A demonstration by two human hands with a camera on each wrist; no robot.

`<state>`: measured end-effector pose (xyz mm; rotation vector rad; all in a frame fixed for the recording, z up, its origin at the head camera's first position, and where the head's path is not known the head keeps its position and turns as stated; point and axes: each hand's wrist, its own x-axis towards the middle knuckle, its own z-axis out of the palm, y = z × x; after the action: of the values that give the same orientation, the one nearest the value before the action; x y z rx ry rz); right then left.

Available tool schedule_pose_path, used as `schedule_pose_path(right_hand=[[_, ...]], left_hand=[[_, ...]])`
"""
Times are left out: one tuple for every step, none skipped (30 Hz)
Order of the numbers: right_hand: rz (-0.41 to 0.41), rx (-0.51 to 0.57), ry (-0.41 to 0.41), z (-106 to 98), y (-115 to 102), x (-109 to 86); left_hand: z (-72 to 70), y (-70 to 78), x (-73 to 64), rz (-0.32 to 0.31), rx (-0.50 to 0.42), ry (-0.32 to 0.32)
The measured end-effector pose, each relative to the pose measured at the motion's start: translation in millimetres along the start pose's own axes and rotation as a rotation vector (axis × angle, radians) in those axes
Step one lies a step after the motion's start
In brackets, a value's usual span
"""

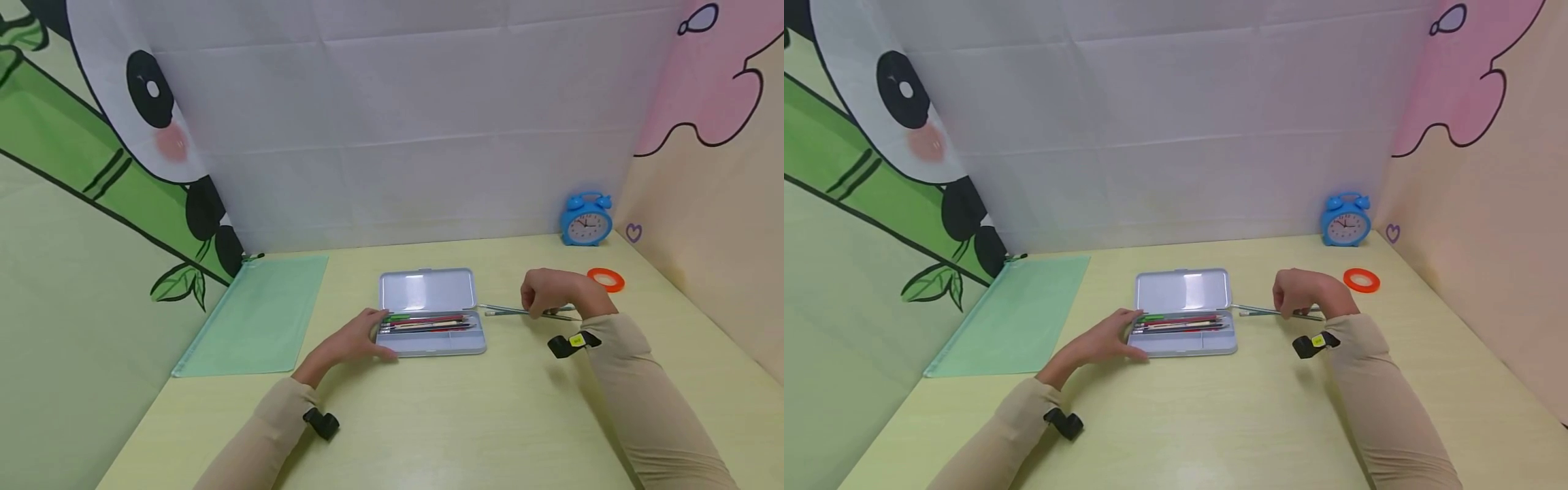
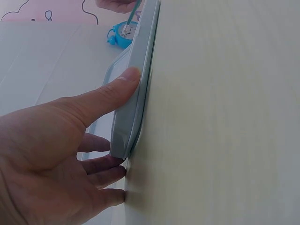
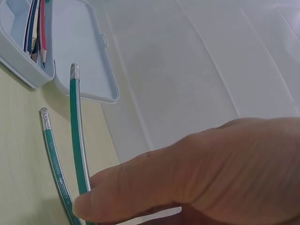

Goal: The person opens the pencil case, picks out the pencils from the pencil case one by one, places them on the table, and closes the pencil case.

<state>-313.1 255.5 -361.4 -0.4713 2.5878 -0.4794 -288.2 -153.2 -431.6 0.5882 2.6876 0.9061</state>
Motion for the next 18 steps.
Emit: schedule_pose_path(right_hand=[[0.002,0.012,-0.005,0.1,0.8,0.0],[0.004,0.022,-0.01,0.1,1.4,-0.2],[0.006,0.028,-0.014,0.2,2.1,-0.3],[0.011,0.03,-0.016,0.3,2.8,-0.3],[0.017,0.031,-0.017,0.3,3.2,-0.5],[0.019,0.03,-0.018,0.4,3.7,-0.6],[0.022,0.026,-0.019,0.6,4.2,-0.6],[0.027,0.023,-0.02,0.7,4.8,-0.4],[0.034,0.021,-0.019,0.9,5.4,-0.1],[0.039,0.019,-0.018,1.0,5.7,0.2],[0.044,0.017,-0.018,1.3,6.2,0.3],[0.053,0.016,-0.017,1.5,6.5,0.6],[0.061,0.015,-0.017,1.7,7.0,1.0],[0.067,0.013,-0.017,1.8,7.1,0.9],[0.072,0.009,-0.017,1.9,7.1,0.8],[0.077,0.004,-0.018,2.2,7.5,0.9],[0.084,0.001,-0.019,2.5,8.2,1.1],[0.09,-0.001,-0.02,2.9,8.9,1.6]], left_hand=[[0.2,-0.2,0.1,0.0,0.0,-0.001],[0.3,-0.5,0.3,0.0,0.0,-0.001],[0.2,-0.7,0.4,0.0,0.0,-0.001],[0.1,-0.9,0.5,-0.001,0.001,-0.003],[0.2,-1.0,0.5,-0.001,0.003,-0.003],[0.2,-1.0,0.5,-0.001,0.003,-0.002],[0.1,-1.0,0.5,-0.002,0.004,-0.001],[0.0,-1.0,0.5,-0.003,0.004,-0.003],[-0.2,-0.8,0.3,-0.003,0.004,-0.004],[-0.1,-0.6,0.2,-0.004,0.003,-0.004],[-0.1,-0.4,0.0,-0.003,0.002,0.0],[-0.2,-0.1,-0.1,-0.004,0.001,0.0],[-0.4,0.3,-0.3,-0.006,0.0,-0.001],[-0.3,0.3,-0.3,-0.007,0.0,-0.001],[-0.3,0.6,-0.3,-0.007,-0.001,0.0],[-0.3,0.8,-0.2,-0.008,-0.002,0.0],[-0.4,1.2,-0.2,-0.009,-0.004,0.0],[-0.4,1.5,0.0,-0.01,-0.006,-0.002]])
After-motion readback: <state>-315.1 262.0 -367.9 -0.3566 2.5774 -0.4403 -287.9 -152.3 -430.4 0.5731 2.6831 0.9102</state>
